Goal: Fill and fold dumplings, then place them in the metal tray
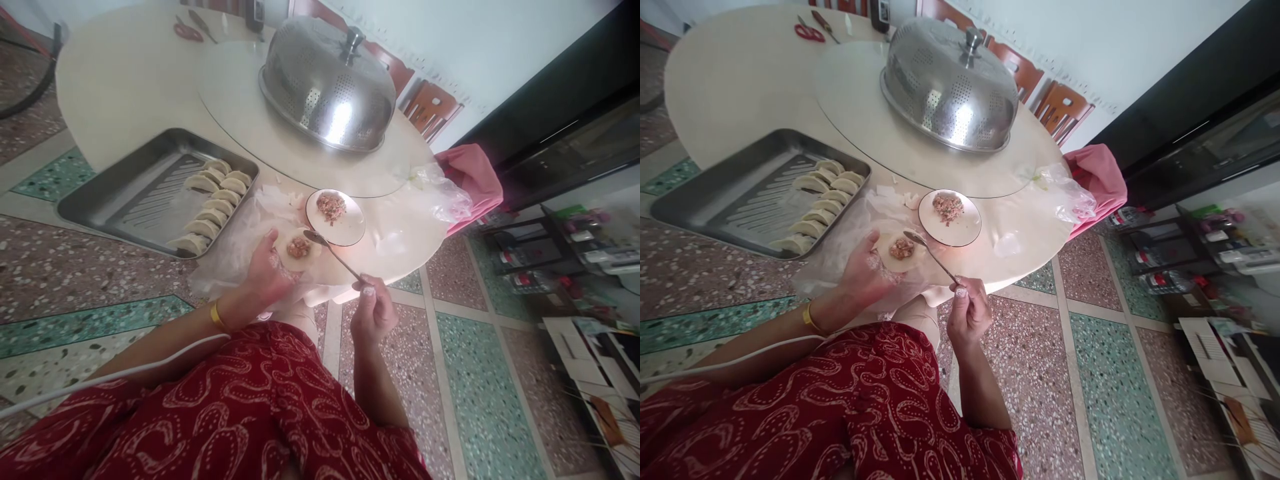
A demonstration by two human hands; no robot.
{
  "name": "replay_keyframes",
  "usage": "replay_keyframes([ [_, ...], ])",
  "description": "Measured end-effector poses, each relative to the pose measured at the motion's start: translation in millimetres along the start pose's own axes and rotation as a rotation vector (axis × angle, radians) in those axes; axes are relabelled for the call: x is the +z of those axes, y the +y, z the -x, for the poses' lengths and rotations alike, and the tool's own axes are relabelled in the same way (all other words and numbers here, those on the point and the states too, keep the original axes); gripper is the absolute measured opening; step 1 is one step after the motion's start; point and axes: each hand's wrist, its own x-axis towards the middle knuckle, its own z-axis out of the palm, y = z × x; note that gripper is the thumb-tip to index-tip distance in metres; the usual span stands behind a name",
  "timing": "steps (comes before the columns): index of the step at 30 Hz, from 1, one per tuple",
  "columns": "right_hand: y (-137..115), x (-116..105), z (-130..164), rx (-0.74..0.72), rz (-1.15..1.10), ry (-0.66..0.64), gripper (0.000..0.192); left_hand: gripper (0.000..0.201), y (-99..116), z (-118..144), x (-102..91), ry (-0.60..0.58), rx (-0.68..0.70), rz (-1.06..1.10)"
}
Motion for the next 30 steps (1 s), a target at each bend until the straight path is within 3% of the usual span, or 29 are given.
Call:
replay_keyframes([
  [5,-1,2,0,-0.169,0.140,0.008,0.029,0.055,-2,1,2.9,-0.052,0.093,-0.004],
  [9,-6,6,-4,-0.225,0.213,-0.013,0.028,0.057,-4,-1,1.8,-0.056,0.095,0.006],
  [24,-6,12,3,-0.173,0.066,-0.026,0.030,0.045,0,-2,0.0,0.002,0.097,0.001],
  [30,-6,4,1,-0.118,-0.024,-0.026,0.029,0.048,1,-2,1.2,0.027,0.113,-0.029],
])
